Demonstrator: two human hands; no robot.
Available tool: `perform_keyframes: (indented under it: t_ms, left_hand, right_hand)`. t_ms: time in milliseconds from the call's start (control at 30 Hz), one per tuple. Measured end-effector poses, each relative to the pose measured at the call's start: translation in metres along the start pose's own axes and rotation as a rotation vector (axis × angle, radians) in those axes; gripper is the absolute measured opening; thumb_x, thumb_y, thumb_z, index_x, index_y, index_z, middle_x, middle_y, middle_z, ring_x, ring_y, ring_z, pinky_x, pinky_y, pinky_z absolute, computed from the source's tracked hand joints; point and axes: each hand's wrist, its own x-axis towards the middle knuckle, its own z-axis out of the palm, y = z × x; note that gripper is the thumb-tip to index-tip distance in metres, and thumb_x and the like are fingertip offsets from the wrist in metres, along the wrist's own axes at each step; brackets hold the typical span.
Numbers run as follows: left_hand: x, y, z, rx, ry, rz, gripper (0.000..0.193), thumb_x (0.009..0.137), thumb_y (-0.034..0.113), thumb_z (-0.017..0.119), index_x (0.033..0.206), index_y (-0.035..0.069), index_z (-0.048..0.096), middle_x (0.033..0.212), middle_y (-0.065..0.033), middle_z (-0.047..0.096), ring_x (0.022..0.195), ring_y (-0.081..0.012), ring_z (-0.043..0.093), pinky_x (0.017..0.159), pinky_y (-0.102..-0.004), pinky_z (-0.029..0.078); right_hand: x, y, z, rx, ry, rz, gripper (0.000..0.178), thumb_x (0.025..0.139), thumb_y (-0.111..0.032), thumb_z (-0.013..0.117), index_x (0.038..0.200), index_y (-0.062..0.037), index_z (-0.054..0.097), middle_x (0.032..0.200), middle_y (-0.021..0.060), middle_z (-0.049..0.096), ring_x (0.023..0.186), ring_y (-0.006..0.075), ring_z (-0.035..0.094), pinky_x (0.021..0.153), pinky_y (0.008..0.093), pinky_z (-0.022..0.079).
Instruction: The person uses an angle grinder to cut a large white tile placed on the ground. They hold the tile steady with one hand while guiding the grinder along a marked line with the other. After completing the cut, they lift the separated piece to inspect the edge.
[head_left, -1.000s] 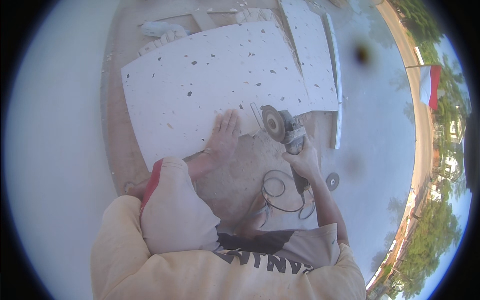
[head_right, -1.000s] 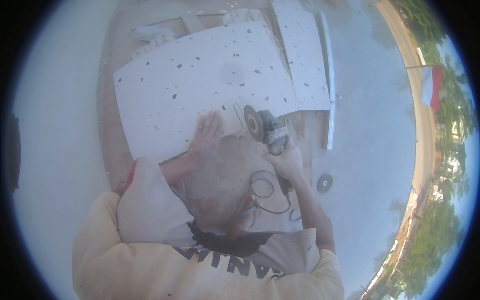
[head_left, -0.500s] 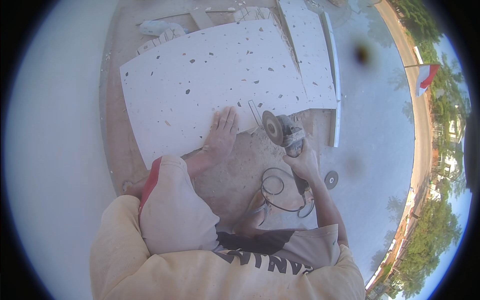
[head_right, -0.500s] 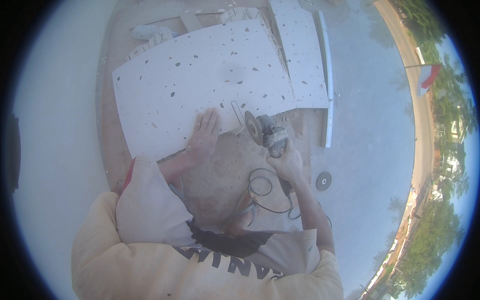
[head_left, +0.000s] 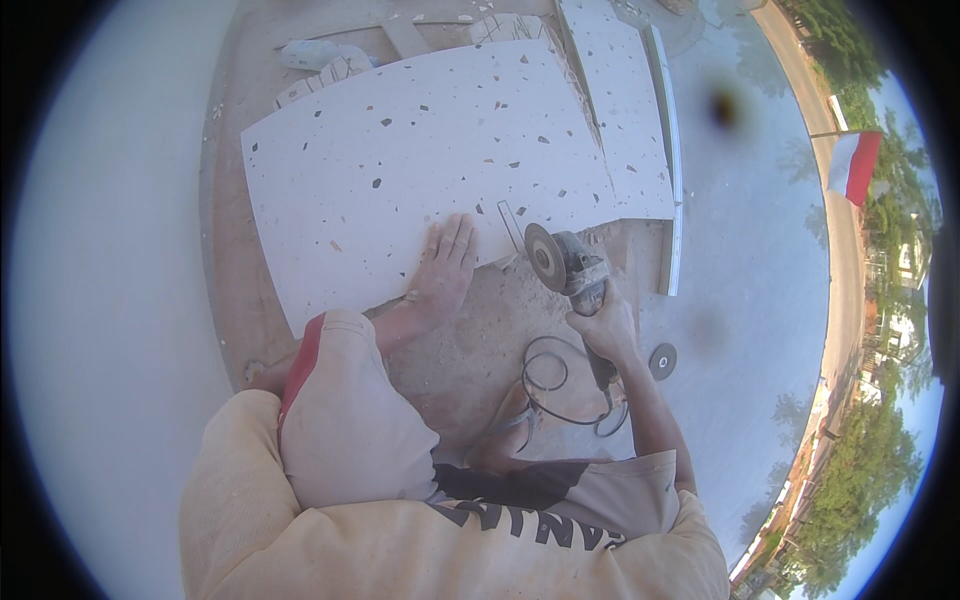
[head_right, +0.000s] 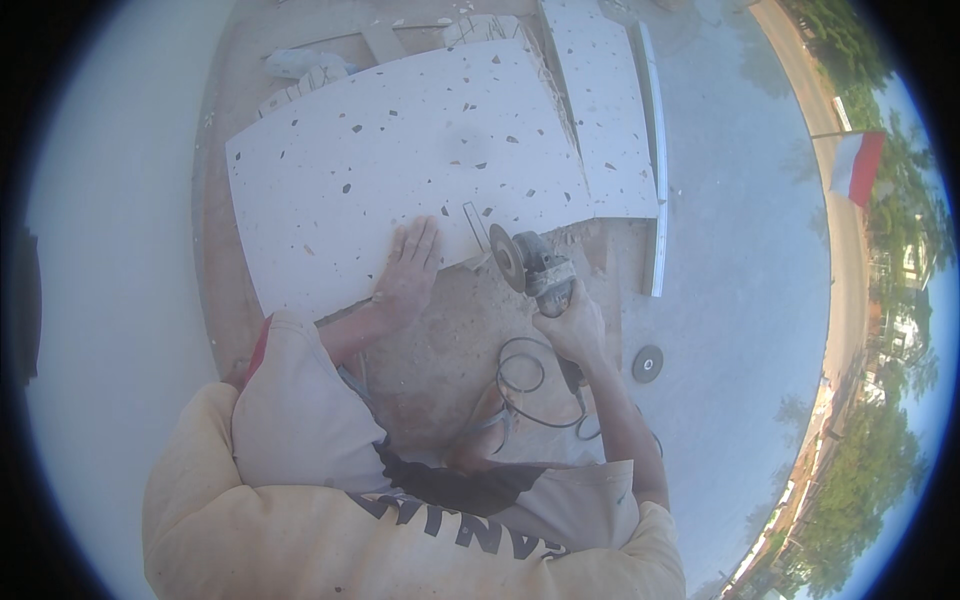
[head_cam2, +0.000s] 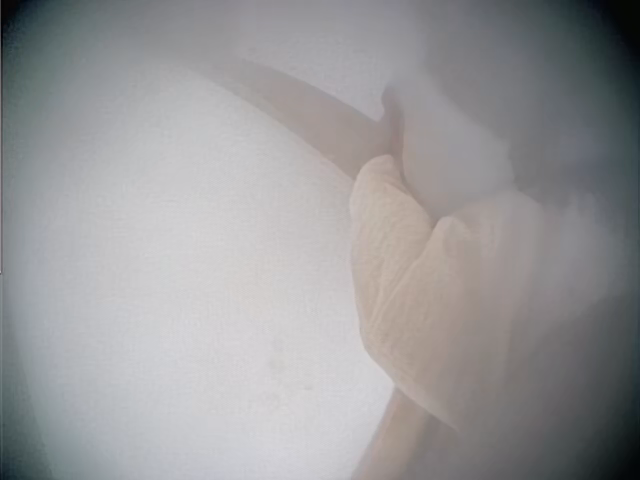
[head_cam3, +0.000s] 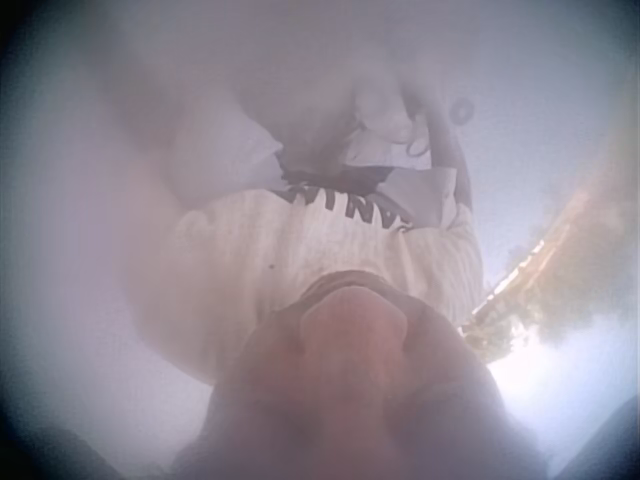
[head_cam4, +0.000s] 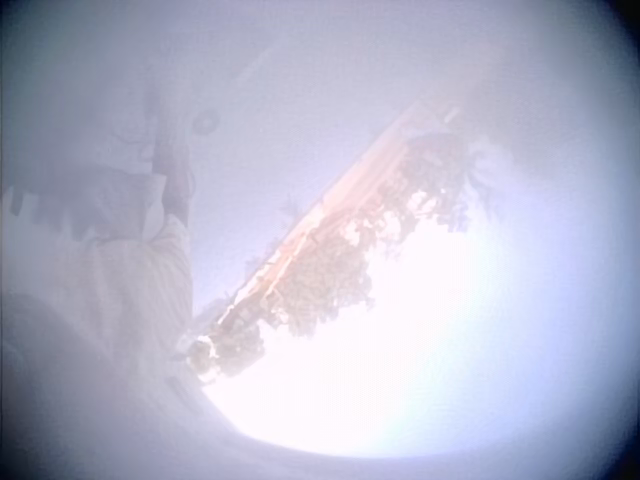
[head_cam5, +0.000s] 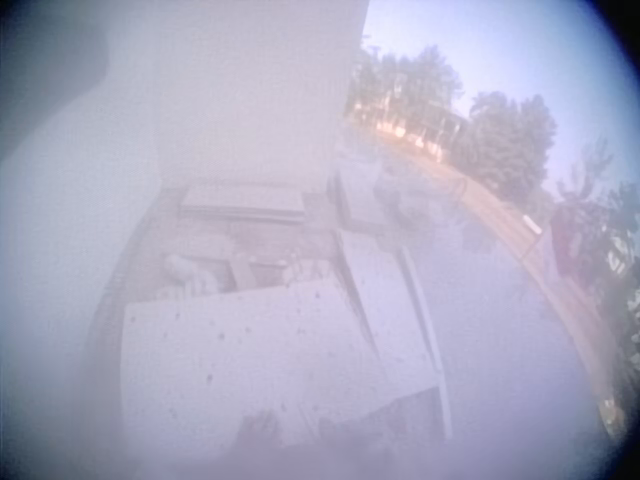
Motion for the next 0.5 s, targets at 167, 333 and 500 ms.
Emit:
perform_keyframes:
  t_ms: [167,333,500]
  left_hand:
    - [-0.001,-0.002,0.011,0.065,0.044,0.024,0.067,0.097,0.014,0.049,0.156,-0.015,0.034,0.168,-0.0317,0.026,0.16,-0.0454,0.02,0.13,-0.0608,0.017]
    - [0.0,-0.002,0.013,0.038,0.075,0.025,0.066,0.098,0.013,0.049,0.155,-0.015,0.035,0.168,-0.032,0.026,0.159,-0.0453,0.02,0.13,-0.0611,0.018]
    - [-0.001,-0.003,0.015,0.028,0.088,0.027,0.066,0.097,0.012,0.049,0.155,-0.015,0.035,0.168,-0.0321,0.025,0.159,-0.0456,0.021,0.13,-0.0609,0.018]
  right_hand:
    - [-0.001,-0.007,-0.003,0.002,-0.019,0.023,0.07,0.072,-0.032,0.079,0.129,0.0022,0.059,0.104,0.026,0.075,0.102,0.0435,0.073,0.09,0.0501,0.056]
    - [0.003,-0.004,0.0,-0.015,-0.006,0.009,0.073,0.071,-0.033,0.079,0.132,0.0029,0.058,0.107,0.0271,0.075,0.104,0.0445,0.072,0.091,0.0505,0.056]
    - [0.007,-0.006,0.001,-0.029,-0.011,0.013,0.078,0.071,-0.034,0.079,0.135,0.004,0.056,0.109,0.0287,0.074,0.106,0.0451,0.072,0.092,0.0511,0.056]
